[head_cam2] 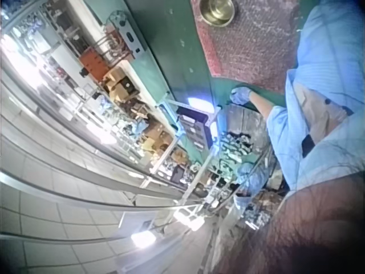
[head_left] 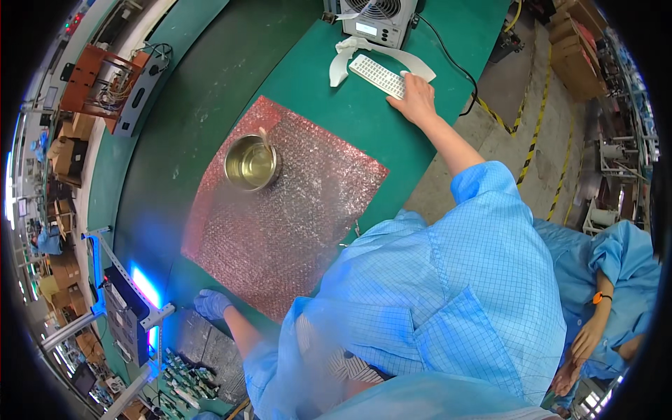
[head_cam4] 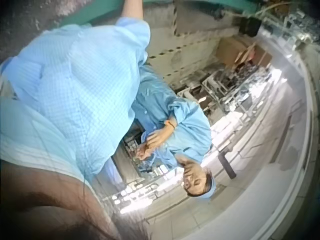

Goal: Applying a liquid coating to printed circuit boards using a brush.

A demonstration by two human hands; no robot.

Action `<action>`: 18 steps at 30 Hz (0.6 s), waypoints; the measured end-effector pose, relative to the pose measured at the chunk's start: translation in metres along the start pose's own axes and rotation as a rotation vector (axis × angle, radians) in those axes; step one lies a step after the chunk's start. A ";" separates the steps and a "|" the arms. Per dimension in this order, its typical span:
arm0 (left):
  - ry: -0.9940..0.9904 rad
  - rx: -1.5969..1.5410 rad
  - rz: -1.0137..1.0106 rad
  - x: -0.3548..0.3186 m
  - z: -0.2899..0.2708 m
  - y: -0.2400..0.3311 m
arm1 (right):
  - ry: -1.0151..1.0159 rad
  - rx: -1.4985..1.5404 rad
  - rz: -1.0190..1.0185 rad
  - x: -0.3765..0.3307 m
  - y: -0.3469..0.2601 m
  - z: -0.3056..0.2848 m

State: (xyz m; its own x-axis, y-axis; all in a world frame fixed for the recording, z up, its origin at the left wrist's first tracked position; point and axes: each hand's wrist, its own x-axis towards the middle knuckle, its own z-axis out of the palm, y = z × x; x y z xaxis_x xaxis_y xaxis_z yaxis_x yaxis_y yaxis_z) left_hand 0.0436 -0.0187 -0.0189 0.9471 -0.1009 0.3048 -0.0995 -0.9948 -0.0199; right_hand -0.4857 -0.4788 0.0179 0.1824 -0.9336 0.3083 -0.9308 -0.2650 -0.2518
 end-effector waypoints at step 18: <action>-0.132 -0.775 0.675 0.073 -0.059 0.158 | 0.025 0.317 -0.013 0.000 -0.003 0.000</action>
State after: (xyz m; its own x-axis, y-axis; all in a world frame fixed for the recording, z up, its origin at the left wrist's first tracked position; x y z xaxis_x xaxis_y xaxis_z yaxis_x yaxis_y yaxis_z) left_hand 0.0790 -0.1825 0.0564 0.6426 -0.6815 0.3500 -0.7469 -0.4554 0.4845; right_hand -0.4833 -0.4776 0.0185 0.1826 -0.9244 0.3348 -0.7826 -0.3428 -0.5196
